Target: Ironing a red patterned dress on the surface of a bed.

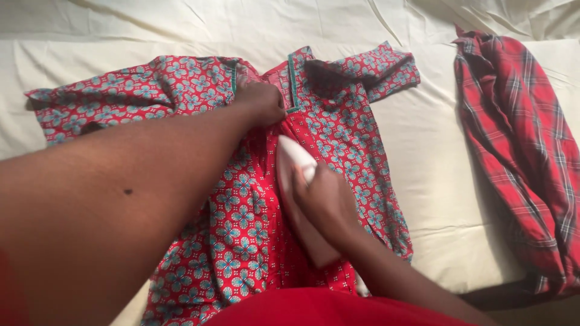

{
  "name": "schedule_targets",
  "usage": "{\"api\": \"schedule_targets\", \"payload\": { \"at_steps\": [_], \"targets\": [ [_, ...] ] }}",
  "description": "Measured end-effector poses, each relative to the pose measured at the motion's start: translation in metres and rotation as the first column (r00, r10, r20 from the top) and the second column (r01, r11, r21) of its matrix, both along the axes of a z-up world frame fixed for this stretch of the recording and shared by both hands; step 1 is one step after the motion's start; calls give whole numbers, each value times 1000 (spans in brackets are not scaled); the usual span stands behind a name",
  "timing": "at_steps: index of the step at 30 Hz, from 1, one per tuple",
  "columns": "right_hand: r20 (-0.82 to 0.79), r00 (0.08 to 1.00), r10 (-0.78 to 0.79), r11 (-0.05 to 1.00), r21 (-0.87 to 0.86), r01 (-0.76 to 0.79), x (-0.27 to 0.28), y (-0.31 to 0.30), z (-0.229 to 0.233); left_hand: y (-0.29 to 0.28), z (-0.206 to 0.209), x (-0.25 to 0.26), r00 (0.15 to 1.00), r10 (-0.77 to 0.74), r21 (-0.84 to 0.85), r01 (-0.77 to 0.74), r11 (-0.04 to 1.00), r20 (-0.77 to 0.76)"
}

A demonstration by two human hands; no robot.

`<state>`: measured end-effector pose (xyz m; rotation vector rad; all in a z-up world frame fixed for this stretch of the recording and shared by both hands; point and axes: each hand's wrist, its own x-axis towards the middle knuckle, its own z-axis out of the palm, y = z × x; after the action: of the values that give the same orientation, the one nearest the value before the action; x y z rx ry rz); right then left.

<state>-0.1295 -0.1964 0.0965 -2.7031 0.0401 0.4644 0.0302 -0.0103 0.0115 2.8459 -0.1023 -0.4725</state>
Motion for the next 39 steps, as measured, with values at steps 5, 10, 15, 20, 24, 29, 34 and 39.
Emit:
{"api": "schedule_targets", "payload": {
  "at_steps": [5, 10, 15, 20, 24, 29, 34, 39],
  "targets": [
    [76, 996, 39, 999, 20, -41, 15, -7, -7, -7, -10, -6, 989, 143, -116, -140, 983, 18],
    [-59, 998, 9, 998, -69, -13, -40, -61, -8, -6, -44, 11, 990, 88, -49, -83, 995, 113],
    [-78, 996, -48, 995, -95, 41, -31, -60, -1, -17, -12, 20, 990, 48, -155, -68, 986, -132],
    [45, 997, -58, 997, 60, 55, 24, -34, -5, -31, -21, 32, 981, 132, -190, -157, 969, -138],
    [46, 999, -20, 1000, 21, 19, 20, -43, -5, -30, -25, 33, 980, 164, -256, -187, 948, -112],
    [-73, 997, -28, 997, -72, 23, -25, -86, -9, -28, -16, 28, 971, 190, -273, -223, 936, -144],
    [-1, 997, -71, 997, -24, 71, -1, -77, -3, -21, -28, 33, 978, 171, -400, -204, 894, -117],
    [84, 996, -10, 1000, 12, 9, 75, -38, -6, -5, -56, 40, 980, 198, -524, -162, 836, 13]
  ]
}}
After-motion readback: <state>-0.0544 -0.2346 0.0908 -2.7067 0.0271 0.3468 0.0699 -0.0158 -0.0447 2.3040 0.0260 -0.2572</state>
